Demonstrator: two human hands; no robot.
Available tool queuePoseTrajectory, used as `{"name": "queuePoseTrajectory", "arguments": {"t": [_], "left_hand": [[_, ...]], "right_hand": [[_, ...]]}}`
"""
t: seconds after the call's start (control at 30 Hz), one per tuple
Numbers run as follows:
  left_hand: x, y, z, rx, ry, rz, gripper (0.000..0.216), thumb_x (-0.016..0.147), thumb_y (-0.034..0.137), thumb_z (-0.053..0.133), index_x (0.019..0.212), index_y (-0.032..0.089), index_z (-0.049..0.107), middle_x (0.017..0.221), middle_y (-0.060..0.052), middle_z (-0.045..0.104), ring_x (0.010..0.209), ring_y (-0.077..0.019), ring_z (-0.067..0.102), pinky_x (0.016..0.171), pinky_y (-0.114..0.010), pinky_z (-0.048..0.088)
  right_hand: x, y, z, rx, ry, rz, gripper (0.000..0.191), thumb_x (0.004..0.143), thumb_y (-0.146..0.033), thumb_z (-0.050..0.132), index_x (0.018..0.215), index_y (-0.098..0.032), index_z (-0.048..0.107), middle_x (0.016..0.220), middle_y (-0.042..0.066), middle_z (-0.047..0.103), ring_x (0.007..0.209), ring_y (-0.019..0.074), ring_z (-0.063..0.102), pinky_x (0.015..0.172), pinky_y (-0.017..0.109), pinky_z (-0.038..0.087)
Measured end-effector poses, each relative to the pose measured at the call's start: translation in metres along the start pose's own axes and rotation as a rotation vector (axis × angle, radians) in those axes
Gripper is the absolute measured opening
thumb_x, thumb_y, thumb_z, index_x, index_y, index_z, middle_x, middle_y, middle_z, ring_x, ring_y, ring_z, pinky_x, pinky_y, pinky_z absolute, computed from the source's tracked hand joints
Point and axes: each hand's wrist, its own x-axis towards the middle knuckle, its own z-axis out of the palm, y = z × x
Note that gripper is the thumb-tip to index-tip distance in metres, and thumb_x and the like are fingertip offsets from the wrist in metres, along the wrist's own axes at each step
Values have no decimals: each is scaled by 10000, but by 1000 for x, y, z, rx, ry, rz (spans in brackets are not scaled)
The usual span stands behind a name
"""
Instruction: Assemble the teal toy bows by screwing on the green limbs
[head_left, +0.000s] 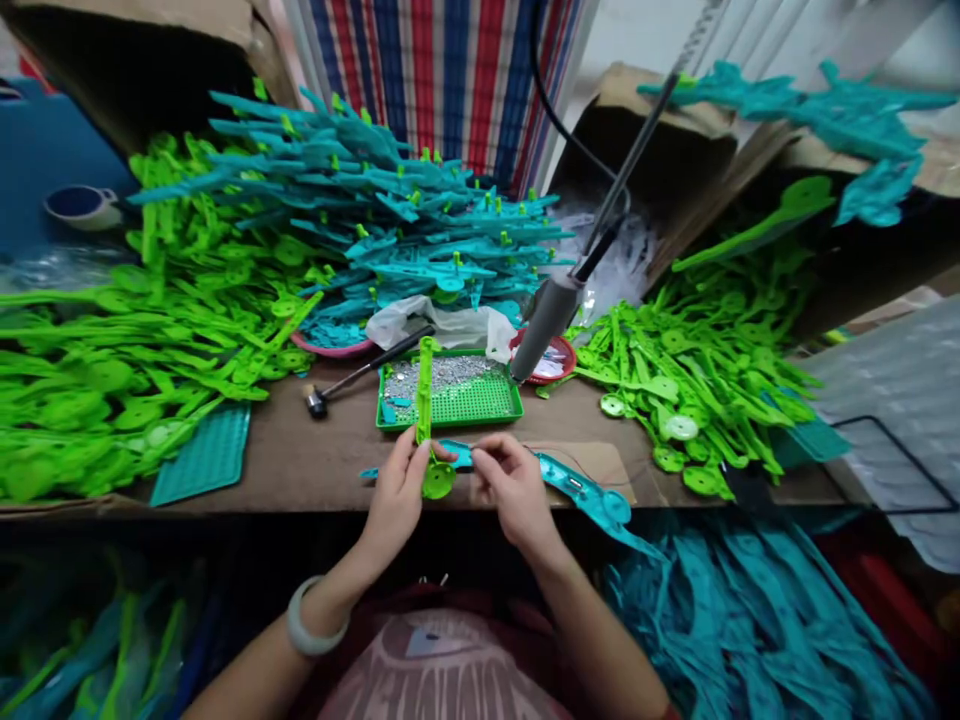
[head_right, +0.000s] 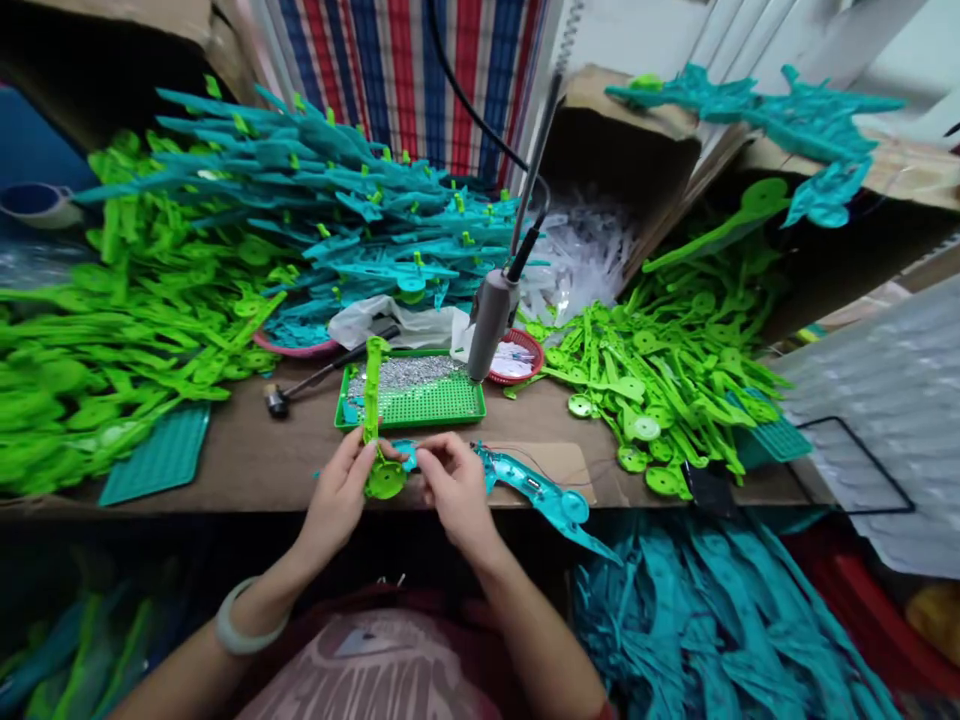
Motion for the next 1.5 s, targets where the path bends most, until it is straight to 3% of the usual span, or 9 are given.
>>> {"name": "queuePoseTrajectory", "arguments": {"t": [0.13,0.47,0.73,0.97,1.07,1.17,1.33,1.43,1.5], "left_hand": [[-13,0,-8,76,-124,44,383,986,418,467,1300,242,598,1335,-59,666,1260,-245,599,1094,-371,449],[-20,-5,-10,166,-193,152,434,976,316,451,1346,187,636,1386,-84,650,1289,-273,596,1119,-416,452],[-20,-10,-10,162,-193,140,416,1008,351,454,1347,185,627,1379,-88,653,1295,-254,589,1106,-364,444],[-19,-3,-1,131,-143,70,347,1015,423,487,1150,185,699,1010,-47,743,887,-175,675,811,-265,517],[-15,-4,0,20,-80,-3,325,988,465,540,947,182,694,800,-8,688,731,-140,628,717,-242,501],[-10,-1,-7,-236,23,-112,361,928,536,620,867,180,640,705,20,619,661,-123,600,679,-240,516],[-17,17,-35,-553,113,-340,408,806,525,775,943,163,646,696,44,573,616,-100,571,650,-247,546],[-29,25,-41,-499,105,-318,429,822,521,765,1044,171,652,744,23,624,666,-113,605,652,-230,534],[-34,27,-38,-412,50,-238,389,874,513,714,1075,187,650,781,12,651,710,-116,624,680,-218,524]], "right_hand": [[9,-25,-8,107,-336,273,306,746,-433,775,750,-179,605,579,-46,594,421,57,434,402,198,317],[13,-20,-7,192,-313,367,427,596,-446,873,651,-173,550,546,-38,630,478,94,579,487,209,443],[14,-13,-8,218,-308,399,400,616,-425,859,676,-177,550,607,-10,692,518,114,628,528,225,474],[12,-13,-5,198,-309,387,394,650,-427,850,685,-178,547,609,-21,677,538,107,617,552,228,486],[17,-7,-13,117,-316,284,346,729,-461,789,764,-177,596,655,-17,676,528,96,579,507,216,452],[21,12,-40,-56,-152,107,310,805,-473,717,870,-179,643,728,-8,673,568,99,583,529,222,467],[12,35,-86,-258,-112,19,286,924,-458,595,945,-180,654,735,18,664,588,132,622,571,266,515],[0,13,-78,-359,-42,-307,264,933,-392,624,1115,-200,633,999,76,661,763,154,659,648,280,559],[-4,-13,-58,-408,-155,-569,452,928,-358,645,1337,-216,518,1225,130,588,899,170,662,695,284,576]]}}
